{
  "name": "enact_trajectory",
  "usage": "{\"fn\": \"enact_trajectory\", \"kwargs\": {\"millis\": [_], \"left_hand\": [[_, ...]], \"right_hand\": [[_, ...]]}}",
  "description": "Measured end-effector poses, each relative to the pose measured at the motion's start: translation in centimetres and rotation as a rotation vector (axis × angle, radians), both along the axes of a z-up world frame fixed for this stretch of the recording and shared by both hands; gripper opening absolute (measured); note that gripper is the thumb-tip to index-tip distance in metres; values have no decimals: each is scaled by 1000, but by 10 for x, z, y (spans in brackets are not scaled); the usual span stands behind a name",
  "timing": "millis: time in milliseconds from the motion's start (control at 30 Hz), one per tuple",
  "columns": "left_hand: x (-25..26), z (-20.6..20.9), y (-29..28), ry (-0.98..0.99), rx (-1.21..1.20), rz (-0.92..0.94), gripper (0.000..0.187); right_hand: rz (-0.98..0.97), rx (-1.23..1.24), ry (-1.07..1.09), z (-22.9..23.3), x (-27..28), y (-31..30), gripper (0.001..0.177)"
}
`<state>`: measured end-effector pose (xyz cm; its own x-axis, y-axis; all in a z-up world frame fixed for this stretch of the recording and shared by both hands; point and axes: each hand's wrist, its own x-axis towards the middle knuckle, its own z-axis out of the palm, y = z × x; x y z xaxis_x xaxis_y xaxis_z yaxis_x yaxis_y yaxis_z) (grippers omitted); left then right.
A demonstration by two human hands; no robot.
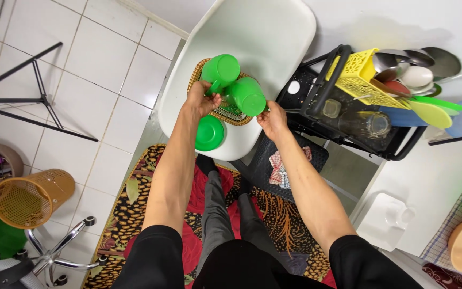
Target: The person sets a dining table by placing beige plates, green bowls, green mugs, a blue cup, and clear glasses onto a white table. They also place a white tray and add spoons to the arrangement.
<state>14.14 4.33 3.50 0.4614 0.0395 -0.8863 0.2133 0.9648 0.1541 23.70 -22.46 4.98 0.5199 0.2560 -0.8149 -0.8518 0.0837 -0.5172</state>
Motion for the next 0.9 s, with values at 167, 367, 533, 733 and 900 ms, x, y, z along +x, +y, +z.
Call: {"fn": "enact_trajectory", "kwargs": {"millis": [167, 367, 533, 733, 900], "left_hand": [[-25, 40, -11, -16, 109, -39, 18], [-98, 85, -51, -406, 185, -113, 23], [-126, 184, -112, -396, 273, -176, 46], [-139, 177, -191, -617, 207, -149, 58], [-136, 152, -247, -617, 137, -161, 52]], "right_hand": [[34, 193, -79, 37, -29, -25, 21], [22, 381, -88, 86, -72, -82, 31], [2, 620, -101, 114, -95, -150, 25], [183, 560, -237, 169, -119, -223, 38], [231, 341, -378, 231, -137, -275, 48]]}}
